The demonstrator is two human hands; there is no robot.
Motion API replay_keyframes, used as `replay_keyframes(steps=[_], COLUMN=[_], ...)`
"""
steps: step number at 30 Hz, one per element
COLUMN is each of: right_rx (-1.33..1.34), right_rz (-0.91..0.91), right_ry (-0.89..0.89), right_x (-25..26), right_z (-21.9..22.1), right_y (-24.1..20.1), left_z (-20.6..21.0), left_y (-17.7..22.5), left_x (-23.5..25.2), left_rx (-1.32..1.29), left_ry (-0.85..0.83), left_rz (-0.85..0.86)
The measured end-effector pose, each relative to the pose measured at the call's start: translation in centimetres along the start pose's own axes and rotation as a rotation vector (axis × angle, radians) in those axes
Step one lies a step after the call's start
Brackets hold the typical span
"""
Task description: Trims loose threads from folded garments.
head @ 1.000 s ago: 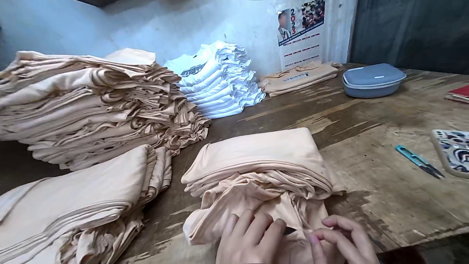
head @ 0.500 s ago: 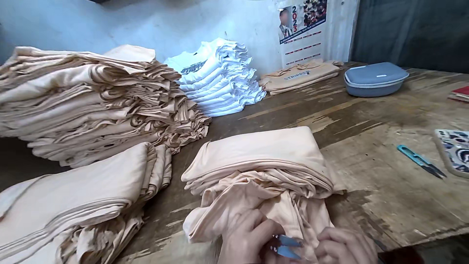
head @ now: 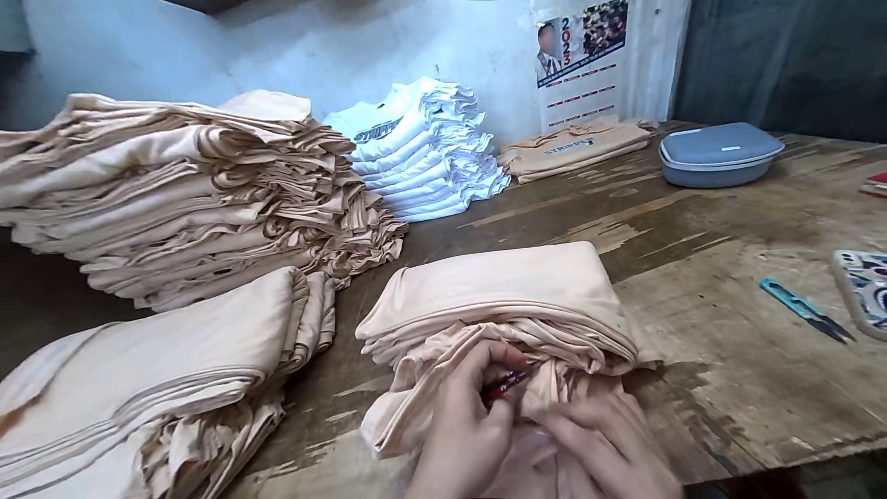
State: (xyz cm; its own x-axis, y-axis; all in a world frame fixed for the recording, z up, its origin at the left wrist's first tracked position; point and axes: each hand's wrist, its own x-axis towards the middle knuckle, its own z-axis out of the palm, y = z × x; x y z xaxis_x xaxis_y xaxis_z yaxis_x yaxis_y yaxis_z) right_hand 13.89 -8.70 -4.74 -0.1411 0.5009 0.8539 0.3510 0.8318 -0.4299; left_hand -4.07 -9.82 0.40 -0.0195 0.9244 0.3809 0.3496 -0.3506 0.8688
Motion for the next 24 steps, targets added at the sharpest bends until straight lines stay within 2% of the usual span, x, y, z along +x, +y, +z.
replay_keyframes(steps=[2,4,8,10,13,17,21,24], right_rx=[0.034,0.102,0.119,0.12,0.115,0.044,-0.217,-0.277], right_rz=[-0.077,-0.098,-0.094,-0.092,-0.098,-0.133,0.117,0.179], right_ry=[0.039,0.003,-0.054,-0.044,-0.017,-0.014,-0.06,0.029], right_x=[-1.2,-2.2,-3.4,-3.4,-3.2,-3.2,-2.3,-1.4], right_z=[-1.3,-2.5,-3.5,-3.4,-2.7,-2.4,-3.2,-1.6], right_y=[0.6,0.8,0.8,0.6,0.3,0.3,-1.3,-2.0], left_z=[-0.2,-0.7,-2.1,-2.0,-1.1,-1.2,-1.0,-0.7], left_y=[0.2,0.5,1.2,1.6,1.2,0.3,0.4,0.3], left_x=[-0.4,-1.4,-3.8,-4.9,-5.6,-5.4,-5.2,-4.3], left_rx=[-0.037,0.011,0.619,0.855,1.068,1.002,0.905,0.849], left_ry=[-0.029,-0.04,0.101,0.155,0.196,0.28,0.358,0.345], left_rz=[0.02,0.12,0.504,0.631,0.75,0.755,0.63,0.567])
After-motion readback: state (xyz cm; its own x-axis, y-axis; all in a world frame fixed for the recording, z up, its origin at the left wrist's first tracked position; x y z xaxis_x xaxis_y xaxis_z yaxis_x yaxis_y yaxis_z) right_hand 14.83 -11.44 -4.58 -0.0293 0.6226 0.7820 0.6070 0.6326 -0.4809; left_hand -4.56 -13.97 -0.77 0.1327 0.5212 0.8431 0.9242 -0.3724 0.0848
